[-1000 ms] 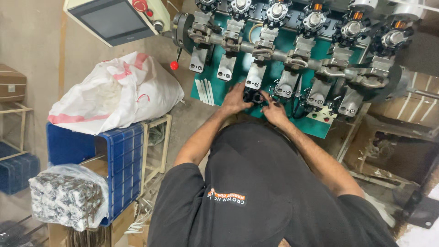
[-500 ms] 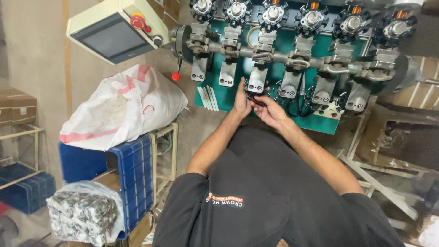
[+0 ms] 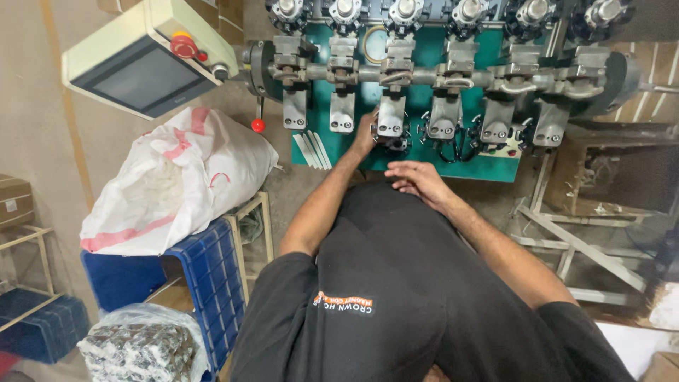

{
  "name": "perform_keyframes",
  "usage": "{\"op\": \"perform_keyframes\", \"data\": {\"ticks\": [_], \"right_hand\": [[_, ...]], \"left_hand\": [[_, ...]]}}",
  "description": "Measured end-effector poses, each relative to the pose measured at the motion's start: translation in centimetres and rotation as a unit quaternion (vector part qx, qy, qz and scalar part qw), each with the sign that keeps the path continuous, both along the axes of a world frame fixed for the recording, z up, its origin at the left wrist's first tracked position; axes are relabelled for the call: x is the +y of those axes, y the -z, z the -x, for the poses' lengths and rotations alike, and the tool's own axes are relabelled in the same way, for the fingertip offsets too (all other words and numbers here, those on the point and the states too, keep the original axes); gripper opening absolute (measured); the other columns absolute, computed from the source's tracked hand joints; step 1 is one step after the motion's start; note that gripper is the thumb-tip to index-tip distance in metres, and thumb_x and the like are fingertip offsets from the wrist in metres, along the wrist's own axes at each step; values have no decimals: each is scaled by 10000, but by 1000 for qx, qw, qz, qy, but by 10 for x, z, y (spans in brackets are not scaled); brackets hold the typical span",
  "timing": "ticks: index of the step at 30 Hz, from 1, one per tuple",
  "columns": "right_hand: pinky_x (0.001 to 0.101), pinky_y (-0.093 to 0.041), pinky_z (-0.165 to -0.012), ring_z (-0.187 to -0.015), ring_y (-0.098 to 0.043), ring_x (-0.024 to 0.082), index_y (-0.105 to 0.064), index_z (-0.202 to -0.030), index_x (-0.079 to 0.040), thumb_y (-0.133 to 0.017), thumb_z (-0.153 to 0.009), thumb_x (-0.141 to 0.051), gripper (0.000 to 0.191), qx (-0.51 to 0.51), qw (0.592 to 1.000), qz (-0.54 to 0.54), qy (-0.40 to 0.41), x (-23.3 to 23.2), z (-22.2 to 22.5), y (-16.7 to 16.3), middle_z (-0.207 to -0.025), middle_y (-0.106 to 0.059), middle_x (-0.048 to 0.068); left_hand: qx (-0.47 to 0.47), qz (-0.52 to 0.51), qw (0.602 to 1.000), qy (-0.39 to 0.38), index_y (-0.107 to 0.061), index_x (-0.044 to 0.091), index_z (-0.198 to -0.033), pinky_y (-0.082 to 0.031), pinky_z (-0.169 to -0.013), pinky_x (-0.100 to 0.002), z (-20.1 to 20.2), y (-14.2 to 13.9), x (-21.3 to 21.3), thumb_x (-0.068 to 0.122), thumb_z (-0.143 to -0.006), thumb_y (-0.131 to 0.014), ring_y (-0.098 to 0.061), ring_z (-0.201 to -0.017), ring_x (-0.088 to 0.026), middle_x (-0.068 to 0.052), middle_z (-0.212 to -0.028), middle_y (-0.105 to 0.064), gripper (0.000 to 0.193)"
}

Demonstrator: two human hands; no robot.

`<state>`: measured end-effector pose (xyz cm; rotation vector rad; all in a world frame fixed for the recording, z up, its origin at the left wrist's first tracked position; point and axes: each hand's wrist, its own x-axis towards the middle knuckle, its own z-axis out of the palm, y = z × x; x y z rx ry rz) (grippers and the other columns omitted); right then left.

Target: The person unwraps black cylindrical parts from bubble wrap in a blue bin, carries them to a multi-station machine, and seats each part into the machine's chucks by hand. They use scissors to trim material at one station, then wrap finished parts in bubble wrap and place them back into the bin.

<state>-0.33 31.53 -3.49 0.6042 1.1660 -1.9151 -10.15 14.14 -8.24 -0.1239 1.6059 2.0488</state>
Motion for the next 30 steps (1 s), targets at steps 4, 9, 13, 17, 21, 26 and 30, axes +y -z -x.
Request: {"op": "perform_keyframes", "data": {"ticks": [4,9,13,17,21,26,30], "right_hand": [[223,-589,-766,-944,-741,102,-716,-1176,54,-638,-985,-72,242,38,985,-150,-77,46,-28,16,-1099,-759,95],[220,-527,-617,-765,-697,105,-710,-1162,-5,-598,-1003,-122,227,19,981,-188,-39,70,-14,13,-1007,-763,61],[233,-526,-543,-706,-686,117,-642,-1210,-72,-645,-960,-134,258,79,972,-215,-58,57,14,1,-927,-722,87],[226,-549,-558,-729,-712,132,-675,-1110,-37,-673,-947,-162,206,45,985,-140,-85,34,34,-9,-944,-705,41],[259,-619,-666,-804,-761,177,-695,-1052,1,-703,-903,-71,165,-40,995,-44,-74,10,44,-6,-961,-743,102],[294,-642,-786,-874,-757,224,-680,-995,21,-679,-939,-50,90,-216,962,163,-17,-51,55,8,-968,-729,127],[297,-628,-776,-854,-739,209,-662,-991,10,-644,-946,-118,136,-152,959,212,113,-107,68,4,-924,-742,123]], "left_hand": [[291,466,826,122,-579,226,-1347,-518,-1043,-483,-28,15,12,406,-856,-677,-606,-1258,-361,-117,-1322,-654,532],[302,537,708,346,-429,191,-1486,-445,-1057,-533,-30,9,56,448,-884,-720,-488,-1337,-418,-164,-1495,-490,716],[200,469,807,297,-386,115,-1494,-438,-1023,-501,-30,-11,62,552,-779,-800,-490,-1292,-421,-201,-1474,-473,935],[84,391,901,169,-642,86,-1295,-546,-957,-373,-48,-32,38,529,-711,-830,-697,-1105,-277,-143,-1227,-716,757],[-37,223,974,29,-710,0,-1162,-535,-943,-333,-51,-24,-6,417,-821,-828,-705,-1088,-241,-121,-1152,-763,551],[-118,-78,975,-173,-681,38,-1263,-464,-859,-312,-51,-10,-68,358,-987,-616,-647,-1025,-198,-116,-1248,-752,427],[-166,-275,894,-312,-614,66,-1363,-533,-1004,-360,-31,-12,-79,460,-1068,-450,-695,-1100,-196,-89,-1249,-693,518]]}}
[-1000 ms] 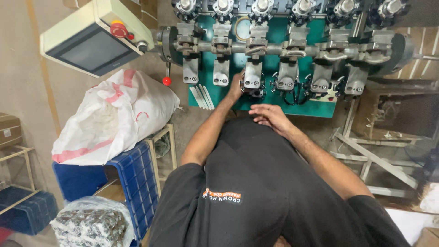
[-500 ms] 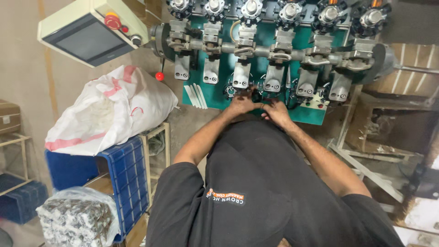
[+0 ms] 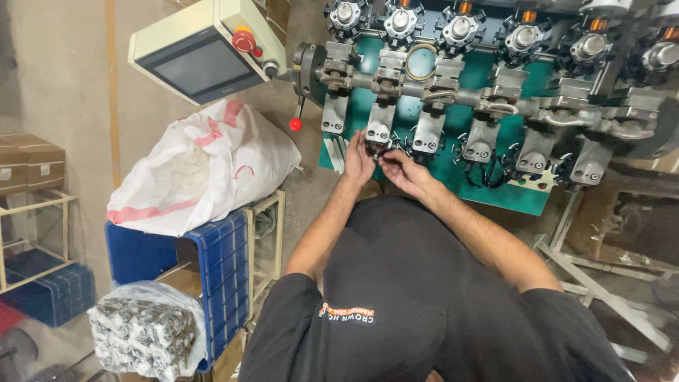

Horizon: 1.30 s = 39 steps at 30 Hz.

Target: The person unwraps black cylindrical parts from bubble wrap in a blue bin, carries them to a multi-station machine, and seats each part into the machine's chucks by hand. They use scissors to trim material at one station, then wrap finished parts in bubble wrap and place them back into the bin.

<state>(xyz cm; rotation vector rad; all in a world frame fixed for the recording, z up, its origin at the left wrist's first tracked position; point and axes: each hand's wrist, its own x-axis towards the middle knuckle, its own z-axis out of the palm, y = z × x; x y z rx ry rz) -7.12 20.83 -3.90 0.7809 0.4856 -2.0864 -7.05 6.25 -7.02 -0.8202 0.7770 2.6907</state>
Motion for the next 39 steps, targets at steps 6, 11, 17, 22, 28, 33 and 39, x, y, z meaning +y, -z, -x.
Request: {"op": "perform_keyframes", "data": {"ticks": [6,11,17,22,28,33,39], "right_hand": [[227,-553,-640,-718,-676,112,-673,-1047,-13,-661,-954,-79,115,12,998,-7,66,-26,-5,-3,-878,-728,59],[202,-479,-532,-605,-605,55,-687,-1034,-45,-680,-965,-116,99,-37,995,-17,90,-29,-17,10,-786,-677,-21],[206,-473,-528,-589,-564,37,-698,-1058,-31,-701,-957,-113,130,-56,996,4,73,-25,-14,14,-874,-712,-15],[226,-550,-660,-751,-675,78,-670,-1151,-76,-664,-915,-141,246,56,996,-54,-51,-5,-18,11,-1164,-763,6],[216,-563,-793,-897,-718,83,-702,-1239,-25,-679,-949,-182,331,268,870,-248,-330,68,-37,22,-1113,-776,93],[214,-542,-782,-877,-690,86,-714,-1196,-3,-639,-971,-186,299,193,880,-306,-308,135,-43,22,-1066,-768,69],[218,-536,-740,-854,-687,78,-710,-1159,-10,-629,-982,-187,263,253,859,-311,-318,158,-32,13,-1035,-760,63]], "left_hand": [[49,-89,982,158,-565,-69,-1352,-572,-910,-450,30,-7,-6,557,-1082,-304,-721,-967,-321,-180,-1270,-688,730],[85,-68,966,236,-568,-31,-1394,-563,-961,-455,31,-6,-21,527,-1099,-300,-709,-1023,-319,-192,-1305,-678,685],[36,-21,969,244,-599,-52,-1344,-589,-886,-437,36,1,-21,511,-1084,-301,-730,-943,-306,-184,-1234,-715,689],[9,-12,967,252,-619,-46,-1314,-605,-818,-436,46,6,-21,465,-1061,-335,-745,-861,-326,-196,-1146,-735,638],[24,-17,970,243,-605,-26,-1359,-581,-882,-423,39,-14,-20,507,-1072,-348,-734,-929,-334,-184,-1201,-727,658],[32,-21,964,263,-617,-17,-1338,-576,-830,-420,46,-27,-16,516,-1040,-387,-740,-915,-327,-180,-1187,-726,652],[-13,428,844,323,-569,38,-1356,-497,-925,-468,29,5,29,497,-970,-518,-587,-1081,-362,-164,-1300,-584,602]]}}
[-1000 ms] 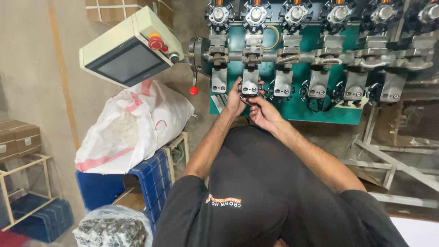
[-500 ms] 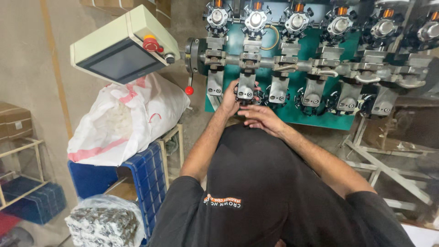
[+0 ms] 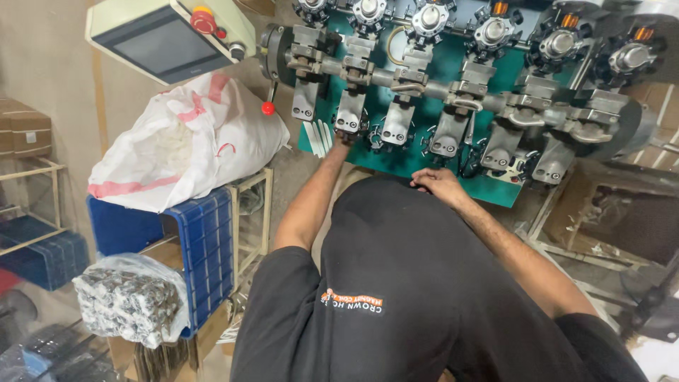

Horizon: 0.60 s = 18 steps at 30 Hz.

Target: The person unwraps black cylindrical parts from bubble wrap in a blue bin, carries them to a multi-station machine, and seats each part into the machine's chucks by hand. They use scissors to trim material at one station, then wrap finished parts in bubble wrap and place them back into the bin.

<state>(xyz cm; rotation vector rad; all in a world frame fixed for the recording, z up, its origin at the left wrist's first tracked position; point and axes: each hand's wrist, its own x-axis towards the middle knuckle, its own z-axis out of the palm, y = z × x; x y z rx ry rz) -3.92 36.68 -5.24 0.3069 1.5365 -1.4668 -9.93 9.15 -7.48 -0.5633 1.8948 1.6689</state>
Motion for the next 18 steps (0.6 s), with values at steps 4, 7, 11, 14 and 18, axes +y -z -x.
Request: {"op": "perform_keyframes", "data": {"ticks": [4,7,11,14,18], "right_hand": [[235,-522,-657,-767,-678,89,-702,-1135,-15,-640,-974,-201,253,20,1000,-12,-3,4,9,-9,-1014,-750,60],[241,-508,-597,-715,-676,81,-717,-1129,-22,-640,-965,-233,278,36,998,-41,-25,-2,13,-13,-992,-759,34],[252,-561,-594,-677,-697,97,-688,-1155,-86,-672,-903,-242,297,32,997,-68,5,-29,24,-11,-1016,-733,-47],[292,-536,-583,-693,-682,151,-439,-1411,-129,-699,-967,-312,546,80,981,-152,-86,-58,33,-5,-907,-756,112],[285,-604,-614,-728,-739,148,-708,-1130,22,-688,-892,-278,383,9,999,-25,-19,-105,38,1,-945,-770,92]], "left_hand": [[77,362,901,224,-524,82,-1389,-431,-1013,-504,-19,7,42,466,-925,-605,-465,-1226,-390,-157,-1404,-468,607],[126,443,837,296,-490,116,-1414,-381,-1079,-531,-25,4,60,442,-891,-670,-375,-1335,-412,-151,-1482,-381,642],[180,416,765,458,-445,161,-1447,-315,-1166,-568,-26,-10,53,410,-846,-757,-253,-1480,-440,-144,-1586,-264,722],[261,387,689,554,-502,166,-1431,-421,-1133,-520,-33,-24,31,257,-881,-740,-335,-1516,-403,-144,-1595,-347,607],[411,348,657,528,-494,128,-1548,-537,-993,-453,-47,-33,-28,58,-831,-720,-519,-1297,-333,-138,-1611,-384,755]]}}
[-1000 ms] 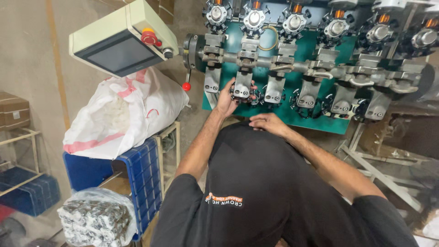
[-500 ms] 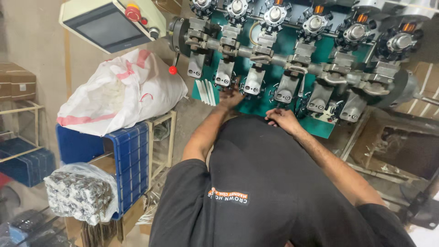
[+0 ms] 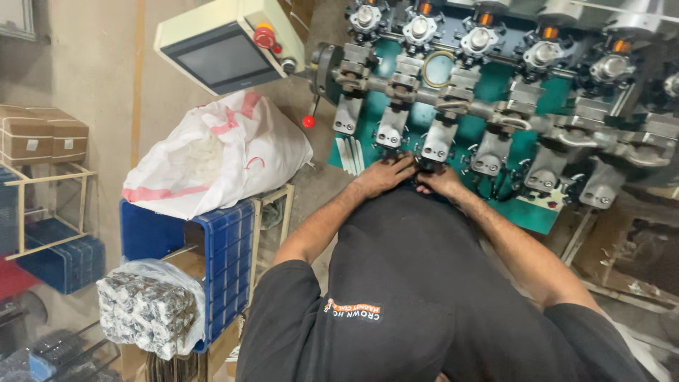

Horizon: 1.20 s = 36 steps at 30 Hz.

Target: The person unwraps black cylindrical parts from bubble wrap in a blue bin, carries them to a multi-station machine, and seats each part into the machine's chucks by hand. They use scissors to trim material at one station, then wrap finished parts in bubble wrap and place them back into the bin.

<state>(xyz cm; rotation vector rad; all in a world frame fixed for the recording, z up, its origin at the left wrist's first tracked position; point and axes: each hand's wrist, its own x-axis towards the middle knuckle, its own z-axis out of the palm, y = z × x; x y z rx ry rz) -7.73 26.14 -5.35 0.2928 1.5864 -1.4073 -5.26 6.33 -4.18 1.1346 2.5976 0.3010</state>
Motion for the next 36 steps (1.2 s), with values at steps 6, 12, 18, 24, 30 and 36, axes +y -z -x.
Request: {"op": "perform_keyframes", "data": {"ticks": [6,12,18,24,30,36], "right_hand": [[280,-606,-673,-762,-735,167,-656,-1033,10,-571,-960,-183,223,-304,908,168,234,-102,6,-1,-957,-779,118],[245,-563,-670,-737,-703,143,-662,-1039,-60,-659,-930,-66,109,-233,833,351,358,-184,8,-8,-892,-721,70],[218,-488,-556,-626,-612,62,-683,-1019,-55,-694,-950,-88,77,-266,794,362,410,-189,-1,-18,-803,-679,-26],[203,-479,-541,-586,-601,58,-732,-1026,-33,-681,-921,-119,145,-274,816,329,390,-189,-4,-26,-749,-690,-27],[206,-488,-530,-559,-597,61,-714,-970,-38,-694,-923,-92,74,-324,798,299,410,-184,4,-16,-674,-657,-35],[190,-445,-478,-527,-566,25,-705,-909,-50,-712,-884,-54,26,-353,788,288,414,-187,13,-14,-693,-666,-47]], "left_hand": [[-273,-387,702,-532,-570,31,-1410,-556,-887,-398,17,19,-100,315,-896,-534,-622,-1105,-308,-171,-1347,-577,588],[-561,-688,281,-364,-637,-60,-1310,-569,-751,-341,52,24,-115,625,-1053,-347,-711,-890,-258,-193,-1115,-732,787],[-577,-645,352,-355,-591,-52,-1354,-597,-865,-425,71,9,-122,525,-1076,-330,-734,-923,-313,-196,-1180,-726,691],[-591,-624,362,-360,-594,-60,-1353,-594,-863,-423,70,14,-128,505,-1070,-311,-732,-920,-314,-211,-1182,-727,693],[-580,-635,369,-352,-601,-52,-1326,-591,-876,-418,63,11,-122,507,-1086,-299,-724,-921,-297,-197,-1196,-717,679],[-546,-659,345,-385,-616,-29,-1283,-592,-815,-415,61,6,-113,480,-1087,-313,-716,-863,-297,-181,-1144,-732,624]]}}
